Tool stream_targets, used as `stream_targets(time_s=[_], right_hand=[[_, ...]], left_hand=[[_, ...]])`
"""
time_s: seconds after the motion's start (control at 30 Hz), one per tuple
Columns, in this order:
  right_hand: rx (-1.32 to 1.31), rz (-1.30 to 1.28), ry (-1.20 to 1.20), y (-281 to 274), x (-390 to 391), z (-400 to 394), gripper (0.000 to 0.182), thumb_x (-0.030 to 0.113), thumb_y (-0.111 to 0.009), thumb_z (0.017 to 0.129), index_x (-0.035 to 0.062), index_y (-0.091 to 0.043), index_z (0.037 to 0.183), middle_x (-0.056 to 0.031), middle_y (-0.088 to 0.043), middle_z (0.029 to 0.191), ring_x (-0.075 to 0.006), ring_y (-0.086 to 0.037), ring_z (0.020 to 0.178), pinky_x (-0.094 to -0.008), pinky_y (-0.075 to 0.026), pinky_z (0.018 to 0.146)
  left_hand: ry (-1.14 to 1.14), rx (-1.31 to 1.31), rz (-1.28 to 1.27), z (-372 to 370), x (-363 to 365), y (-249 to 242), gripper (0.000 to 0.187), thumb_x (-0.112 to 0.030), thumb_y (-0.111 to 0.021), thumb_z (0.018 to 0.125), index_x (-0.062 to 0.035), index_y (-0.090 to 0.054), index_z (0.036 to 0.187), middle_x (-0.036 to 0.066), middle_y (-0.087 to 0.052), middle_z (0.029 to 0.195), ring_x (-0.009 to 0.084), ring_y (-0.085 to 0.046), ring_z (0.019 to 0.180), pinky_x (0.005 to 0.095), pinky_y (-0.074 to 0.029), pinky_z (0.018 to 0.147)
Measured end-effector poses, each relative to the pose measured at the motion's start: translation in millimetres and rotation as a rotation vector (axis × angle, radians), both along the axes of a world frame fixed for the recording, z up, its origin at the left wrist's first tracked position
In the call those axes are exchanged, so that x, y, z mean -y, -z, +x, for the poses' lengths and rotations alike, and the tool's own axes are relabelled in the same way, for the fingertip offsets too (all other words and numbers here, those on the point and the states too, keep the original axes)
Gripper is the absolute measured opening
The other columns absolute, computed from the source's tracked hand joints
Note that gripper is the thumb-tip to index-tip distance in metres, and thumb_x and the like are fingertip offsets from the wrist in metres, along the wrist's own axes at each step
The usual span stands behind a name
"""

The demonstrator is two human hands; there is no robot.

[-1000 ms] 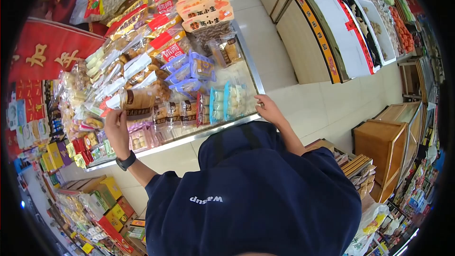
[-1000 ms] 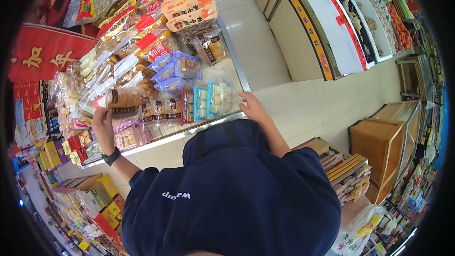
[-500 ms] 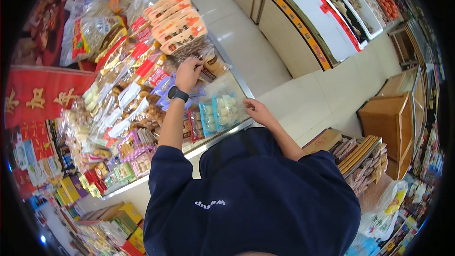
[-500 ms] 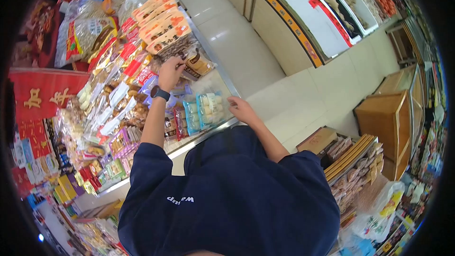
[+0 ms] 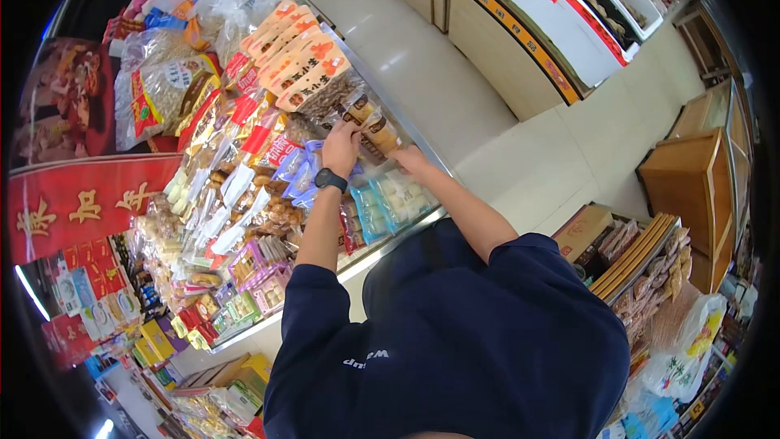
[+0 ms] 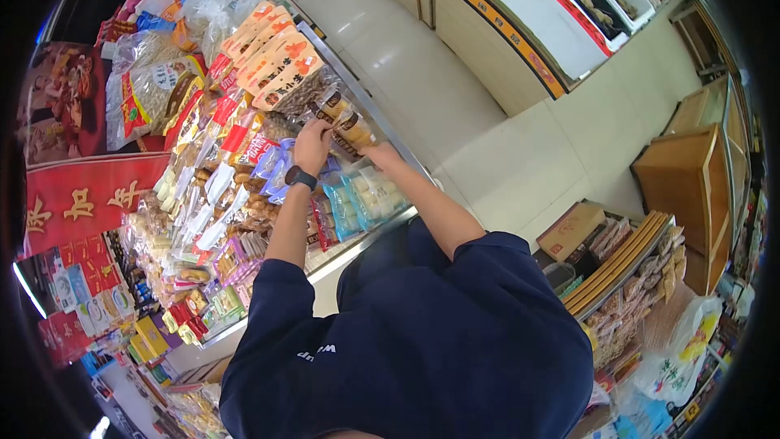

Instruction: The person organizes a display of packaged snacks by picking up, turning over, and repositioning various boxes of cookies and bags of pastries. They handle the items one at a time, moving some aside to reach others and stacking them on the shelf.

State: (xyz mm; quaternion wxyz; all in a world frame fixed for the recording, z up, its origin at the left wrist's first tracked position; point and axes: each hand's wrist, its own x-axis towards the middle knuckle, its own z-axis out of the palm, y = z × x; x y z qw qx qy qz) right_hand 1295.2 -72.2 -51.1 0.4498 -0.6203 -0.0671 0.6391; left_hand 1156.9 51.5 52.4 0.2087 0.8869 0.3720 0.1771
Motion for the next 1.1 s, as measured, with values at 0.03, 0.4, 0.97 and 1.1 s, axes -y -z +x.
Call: stream_targets(time_s=[0.03,0.4,0.97,1.1], right_hand=[[-0.031,-0.026,-0.012,4,-5,3,0.039,0.020,-0.074,0.083,-0.0049,-0.061,0.110,-0.0113,-0.063,0.099,-0.0228,-0.062,0.085,-0.0364,-0.051,0.072],[-0.440,-0.083,0.316,10,-43,-4,0.035,0.018,-0.072,0.087,0.0042,-0.057,0.116,-0.0152,-0.058,0.107,-0.0273,-0.061,0.087,-0.0353,-0.055,0.071],[-0.321,0.076,-0.013,14,39,37,0.041,0.020,-0.058,0.099,-0.0029,-0.050,0.131,-0.0220,-0.055,0.137,-0.0298,-0.058,0.122,-0.0407,-0.049,0.103],[-0.163,0.087,-0.084,-6,63,40,0.035,0.019,-0.059,0.098,-0.0003,-0.054,0.128,-0.0151,-0.063,0.128,-0.0241,-0.061,0.117,-0.0368,-0.050,0.097]], left_hand=[[-0.029,0.035,-0.002,3,4,-4,0.009,-0.011,-0.064,0.088,-0.0064,-0.068,0.094,0.015,-0.064,0.096,0.0387,-0.064,0.089,0.0477,-0.052,0.076],[-0.083,0.022,-0.126,-10,10,-12,0.030,-0.014,-0.070,0.087,-0.0055,-0.068,0.117,0.014,-0.067,0.112,0.0344,-0.066,0.097,0.0405,-0.054,0.084],[-0.979,0.161,-0.151,-259,138,-17,0.026,-0.011,-0.066,0.092,0.0016,-0.065,0.115,0.018,-0.070,0.107,0.0316,-0.069,0.096,0.0397,-0.054,0.083],[-0.991,-0.267,-0.132,-306,164,18,0.038,-0.010,-0.065,0.088,0.0032,-0.060,0.122,0.022,-0.067,0.117,0.0377,-0.064,0.108,0.0452,-0.050,0.093]])
